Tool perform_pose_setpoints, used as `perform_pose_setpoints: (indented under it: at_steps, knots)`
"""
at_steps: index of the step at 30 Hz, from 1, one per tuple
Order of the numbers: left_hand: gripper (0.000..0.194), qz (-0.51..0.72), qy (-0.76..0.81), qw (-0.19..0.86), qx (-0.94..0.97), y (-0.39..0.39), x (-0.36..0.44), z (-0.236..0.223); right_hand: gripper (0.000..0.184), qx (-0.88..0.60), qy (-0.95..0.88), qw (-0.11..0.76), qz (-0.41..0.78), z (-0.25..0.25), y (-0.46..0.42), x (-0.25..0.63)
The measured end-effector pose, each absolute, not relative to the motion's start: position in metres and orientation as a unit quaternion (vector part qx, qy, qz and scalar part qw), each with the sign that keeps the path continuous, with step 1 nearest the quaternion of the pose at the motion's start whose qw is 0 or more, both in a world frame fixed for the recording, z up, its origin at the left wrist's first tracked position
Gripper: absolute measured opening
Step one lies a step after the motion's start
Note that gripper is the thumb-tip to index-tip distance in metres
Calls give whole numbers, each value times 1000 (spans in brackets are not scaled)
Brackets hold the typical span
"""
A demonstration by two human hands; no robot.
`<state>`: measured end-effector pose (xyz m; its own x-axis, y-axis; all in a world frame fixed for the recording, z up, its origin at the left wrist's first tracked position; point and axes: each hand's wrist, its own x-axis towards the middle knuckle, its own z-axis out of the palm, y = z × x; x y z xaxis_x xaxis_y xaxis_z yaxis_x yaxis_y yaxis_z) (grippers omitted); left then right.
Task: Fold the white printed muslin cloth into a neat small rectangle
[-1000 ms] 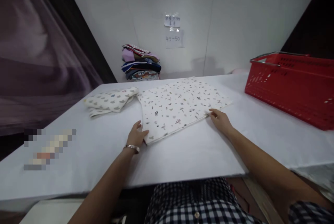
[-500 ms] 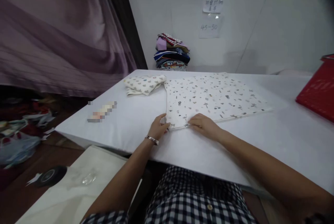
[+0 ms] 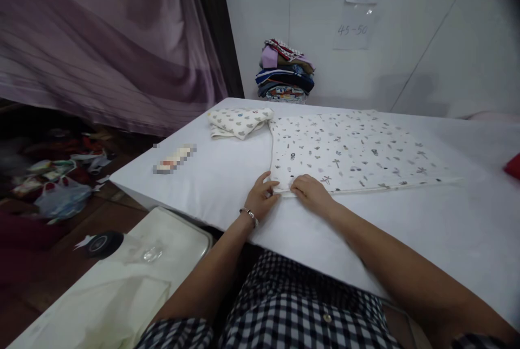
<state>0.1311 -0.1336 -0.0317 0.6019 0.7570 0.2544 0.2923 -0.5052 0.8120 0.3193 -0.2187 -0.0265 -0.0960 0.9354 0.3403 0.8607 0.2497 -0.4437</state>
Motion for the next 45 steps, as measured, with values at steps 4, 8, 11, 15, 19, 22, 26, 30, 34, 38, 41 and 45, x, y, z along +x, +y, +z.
perform_pose_setpoints:
  at_steps: [4,8,11,15,19,22,26,30,34,38,41,45]
  knots:
    - [17,299,348,334,823,-136,134,-33,21,-603,-746,277,50,-25,-221,317]
    - [17,302,363,292,831,-138,135,-34,22,-583,-769,258,35,-25,-224,318]
    - [21,307,349,271,843,-140,133,-34,20,-569,-785,245,27,-26,-226,320]
    - [31,299,327,254,860,-144,130,-31,19,-568,-784,249,6,-29,-226,320]
    - [35,284,317,241,872,-146,129,-30,20,-568,-780,263,3,-31,-225,320]
    - [28,274,334,251,866,-145,130,-31,20,-566,-778,271,3,-31,-225,318]
    - [20,263,336,241,872,-144,131,-33,20,-571,-777,265,6,-29,-226,316]
    - [16,268,330,221,878,-144,130,-33,21,-581,-773,256,10,-27,-227,315]
    - [17,262,331,213,881,-143,131,-31,17,-579,-772,264,8,-28,-227,316]
    - [18,253,341,179,888,-141,132,-27,20,-580,-759,298,-12,-31,-225,316]
    - [19,282,367,112,879,-147,131,-21,21,-582,-747,320,-14,-30,-222,316]
    - [17,254,347,26,902,-162,133,-14,22,-581,-732,354,19,-26,-218,318]
